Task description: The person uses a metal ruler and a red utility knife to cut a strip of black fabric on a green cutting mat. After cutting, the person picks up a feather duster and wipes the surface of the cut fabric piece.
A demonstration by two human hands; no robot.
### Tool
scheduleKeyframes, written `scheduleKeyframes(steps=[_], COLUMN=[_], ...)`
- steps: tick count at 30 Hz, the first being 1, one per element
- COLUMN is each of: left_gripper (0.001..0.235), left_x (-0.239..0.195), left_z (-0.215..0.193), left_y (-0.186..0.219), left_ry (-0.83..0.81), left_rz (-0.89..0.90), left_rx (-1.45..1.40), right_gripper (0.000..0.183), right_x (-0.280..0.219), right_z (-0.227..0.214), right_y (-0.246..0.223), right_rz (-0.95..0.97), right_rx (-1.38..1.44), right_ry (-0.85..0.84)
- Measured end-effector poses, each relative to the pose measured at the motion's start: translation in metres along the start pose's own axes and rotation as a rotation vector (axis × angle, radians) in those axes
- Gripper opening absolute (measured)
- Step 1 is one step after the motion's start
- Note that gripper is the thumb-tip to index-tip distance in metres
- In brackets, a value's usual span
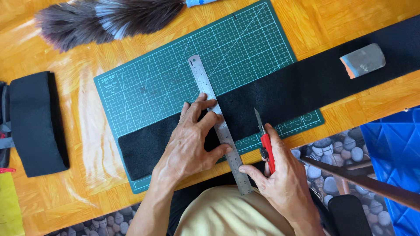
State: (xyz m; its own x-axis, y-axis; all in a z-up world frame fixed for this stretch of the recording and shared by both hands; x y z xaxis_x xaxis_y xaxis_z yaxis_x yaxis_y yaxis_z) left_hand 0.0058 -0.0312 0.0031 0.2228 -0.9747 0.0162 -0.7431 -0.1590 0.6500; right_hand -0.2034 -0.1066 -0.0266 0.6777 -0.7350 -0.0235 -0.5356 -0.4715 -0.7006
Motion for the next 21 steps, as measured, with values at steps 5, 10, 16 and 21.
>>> scheduleKeyframes(steps=[5, 10, 16, 21], left_gripper=[0.057, 0.058, 0.059, 0.06], left_x=[0.0, 0.001, 0.0, 0.0], left_z=[0.0, 0.001, 0.001, 0.001], left_y=[0.001, 0.0, 0.001, -0.001], left_ry=[-0.011, -0.005, -0.008, 0.009], left_rz=[-0.013, -0.01, -0.021, -0.012], left_rx=[0.002, 0.01, 0.031, 0.027], right_gripper=[0.11, 0.11, 0.054, 0.047], right_x=[0.0, 0.0, 0.006, 0.025], right_z=[0.0, -0.002, -0.002, 0.009], right_y=[-0.002, -0.003, -0.015, -0.02], right_rz=[0.024, -0.013, 0.03, 0.063], right_rx=[0.007, 0.011, 0.051, -0.011], right_ry=[-0.008, -0.005, -0.015, -0.14])
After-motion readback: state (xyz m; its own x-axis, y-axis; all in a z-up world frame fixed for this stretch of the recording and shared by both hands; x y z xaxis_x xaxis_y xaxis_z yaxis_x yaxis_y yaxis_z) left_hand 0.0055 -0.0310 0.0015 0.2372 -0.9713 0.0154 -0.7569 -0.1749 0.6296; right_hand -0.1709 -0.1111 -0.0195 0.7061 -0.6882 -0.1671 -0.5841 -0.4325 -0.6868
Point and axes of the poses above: each hand's wrist, its own x-axis towards the middle knuckle, its own z-axis out of the palm, y = z × x, the point moved 3 cm from there along x, towards the middle knuckle, and after that the axes turned 1 degree about -z, right-handed, at the moved point
